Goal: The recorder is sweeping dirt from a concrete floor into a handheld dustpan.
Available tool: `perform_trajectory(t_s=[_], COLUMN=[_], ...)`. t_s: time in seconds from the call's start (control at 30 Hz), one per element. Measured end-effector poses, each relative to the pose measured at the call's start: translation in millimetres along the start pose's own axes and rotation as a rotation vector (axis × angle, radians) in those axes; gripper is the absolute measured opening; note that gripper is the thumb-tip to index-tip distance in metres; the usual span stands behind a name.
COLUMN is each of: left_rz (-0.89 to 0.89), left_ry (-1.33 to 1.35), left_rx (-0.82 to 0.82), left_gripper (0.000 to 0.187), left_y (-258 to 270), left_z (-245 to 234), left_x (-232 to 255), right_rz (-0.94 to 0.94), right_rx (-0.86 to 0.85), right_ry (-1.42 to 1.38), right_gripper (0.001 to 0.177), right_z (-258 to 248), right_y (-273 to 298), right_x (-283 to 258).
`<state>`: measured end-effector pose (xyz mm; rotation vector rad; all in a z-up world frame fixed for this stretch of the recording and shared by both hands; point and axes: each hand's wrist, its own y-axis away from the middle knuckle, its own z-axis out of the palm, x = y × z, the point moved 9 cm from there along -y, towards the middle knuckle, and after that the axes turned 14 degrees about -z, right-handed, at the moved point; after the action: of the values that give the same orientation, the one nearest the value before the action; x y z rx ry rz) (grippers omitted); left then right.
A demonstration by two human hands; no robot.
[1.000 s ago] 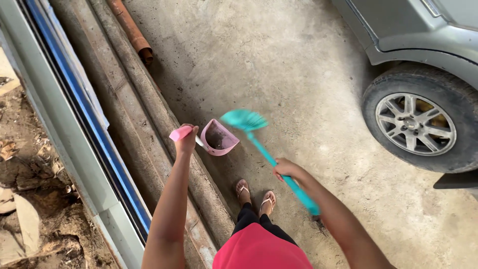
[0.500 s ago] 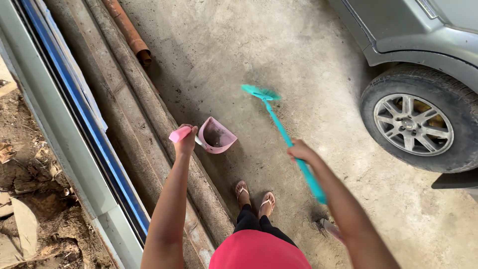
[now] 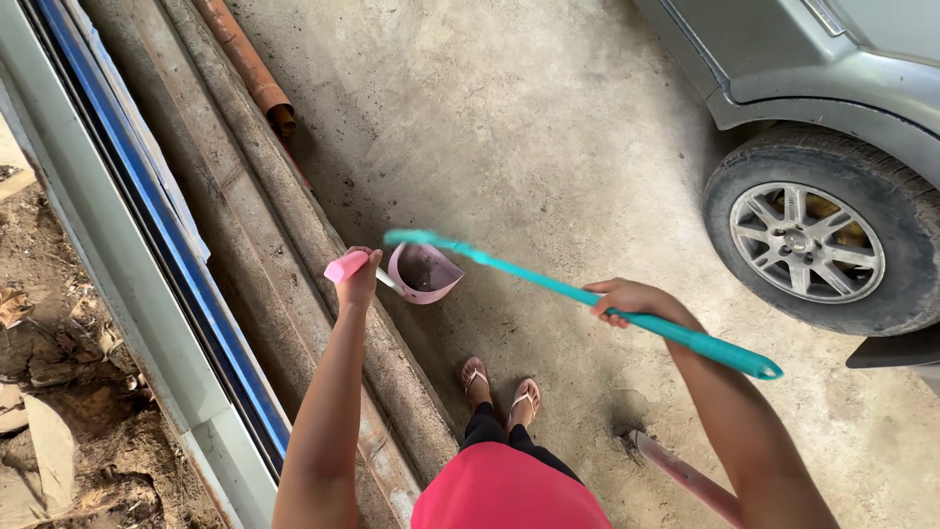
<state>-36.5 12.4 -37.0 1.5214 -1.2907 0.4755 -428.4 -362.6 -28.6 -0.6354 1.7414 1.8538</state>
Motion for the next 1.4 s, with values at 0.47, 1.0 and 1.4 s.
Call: perform_trajectory(t_s=[0.47, 1.0, 1.4], left_rz=[0.106, 0.116, 0.001], left_ry=[-0.100, 0.155, 0.375], left_rx=[0.066, 0.080, 0.250], left_gripper=[0.021, 0.028, 0.029], left_y=[3, -36, -115], left_z=[10, -12, 11], left_x=[6, 66, 99], right_rz=[-0.090, -0.057, -0.103], right_rx=[0.153, 0.127, 0.103], right_ry=[0.084, 0.072, 0.078], right_gripper=[0.040, 0.008, 0.006], right_z=[45, -48, -182], right_y=[-120, -84, -182], right_x=[78, -74, -182])
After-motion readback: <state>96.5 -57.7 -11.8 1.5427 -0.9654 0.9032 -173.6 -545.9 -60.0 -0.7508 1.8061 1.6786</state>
